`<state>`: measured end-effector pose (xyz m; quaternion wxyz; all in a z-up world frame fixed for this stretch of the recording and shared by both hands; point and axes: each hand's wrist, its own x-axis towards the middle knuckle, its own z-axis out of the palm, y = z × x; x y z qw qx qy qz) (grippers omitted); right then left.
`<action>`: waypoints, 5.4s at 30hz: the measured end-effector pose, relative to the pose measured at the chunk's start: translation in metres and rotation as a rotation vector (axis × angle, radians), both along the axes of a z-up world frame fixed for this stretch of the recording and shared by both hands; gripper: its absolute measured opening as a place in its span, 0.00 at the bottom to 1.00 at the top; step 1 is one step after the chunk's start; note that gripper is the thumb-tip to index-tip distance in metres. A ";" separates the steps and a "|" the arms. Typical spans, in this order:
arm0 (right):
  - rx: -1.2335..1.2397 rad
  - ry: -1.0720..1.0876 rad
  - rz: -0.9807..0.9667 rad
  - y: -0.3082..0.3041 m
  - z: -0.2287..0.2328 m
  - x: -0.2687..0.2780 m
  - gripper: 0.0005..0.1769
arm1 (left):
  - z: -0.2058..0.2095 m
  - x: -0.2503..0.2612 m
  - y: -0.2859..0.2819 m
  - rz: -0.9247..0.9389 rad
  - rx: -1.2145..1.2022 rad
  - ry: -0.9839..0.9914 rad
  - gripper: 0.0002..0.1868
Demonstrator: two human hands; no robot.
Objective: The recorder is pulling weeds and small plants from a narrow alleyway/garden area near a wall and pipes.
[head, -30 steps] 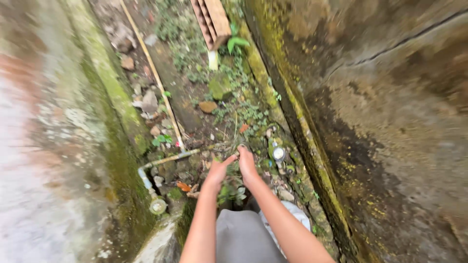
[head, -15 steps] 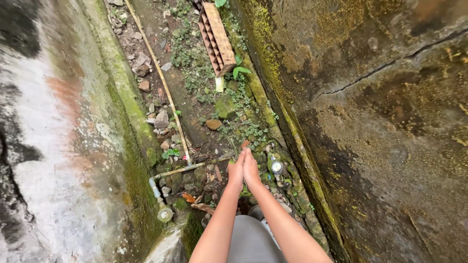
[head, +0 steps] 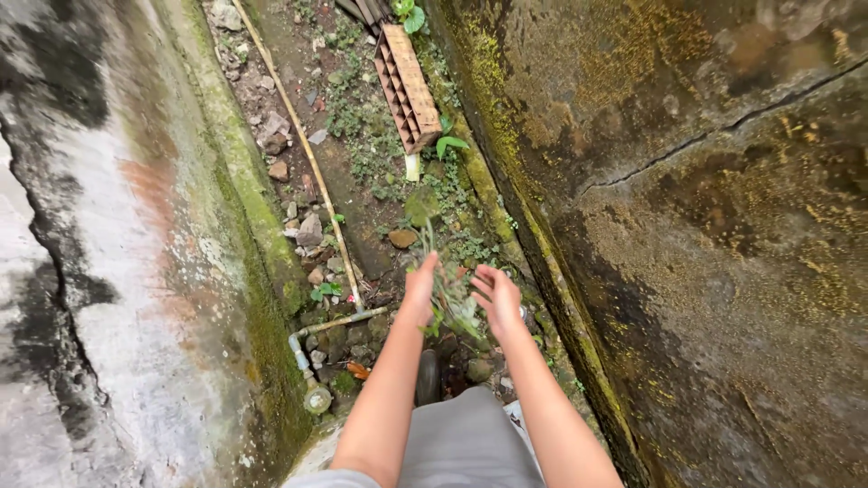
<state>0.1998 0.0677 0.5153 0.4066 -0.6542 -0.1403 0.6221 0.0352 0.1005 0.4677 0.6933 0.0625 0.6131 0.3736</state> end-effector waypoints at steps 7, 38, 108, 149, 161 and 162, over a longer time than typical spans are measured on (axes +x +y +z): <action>-0.050 0.121 -0.091 0.016 0.019 0.023 0.24 | 0.034 -0.016 0.043 0.081 0.023 -0.174 0.16; -0.170 0.172 -0.121 0.198 -0.010 0.044 0.25 | 0.074 -0.076 0.255 -0.469 -0.077 0.156 0.36; -0.567 0.111 -0.201 0.024 -0.414 0.106 0.31 | -0.211 -0.017 0.218 -0.573 -0.339 -0.048 0.31; -0.937 0.237 -0.314 0.040 -0.595 0.071 0.54 | -0.391 0.020 0.203 -0.956 -0.293 0.107 0.29; -0.897 0.751 -0.773 0.007 -0.724 0.082 0.23 | -0.418 0.021 0.200 -0.973 -0.305 0.169 0.38; -0.875 0.784 -0.768 0.003 -0.730 0.083 0.20 | -0.417 0.021 0.200 -0.969 -0.319 0.180 0.38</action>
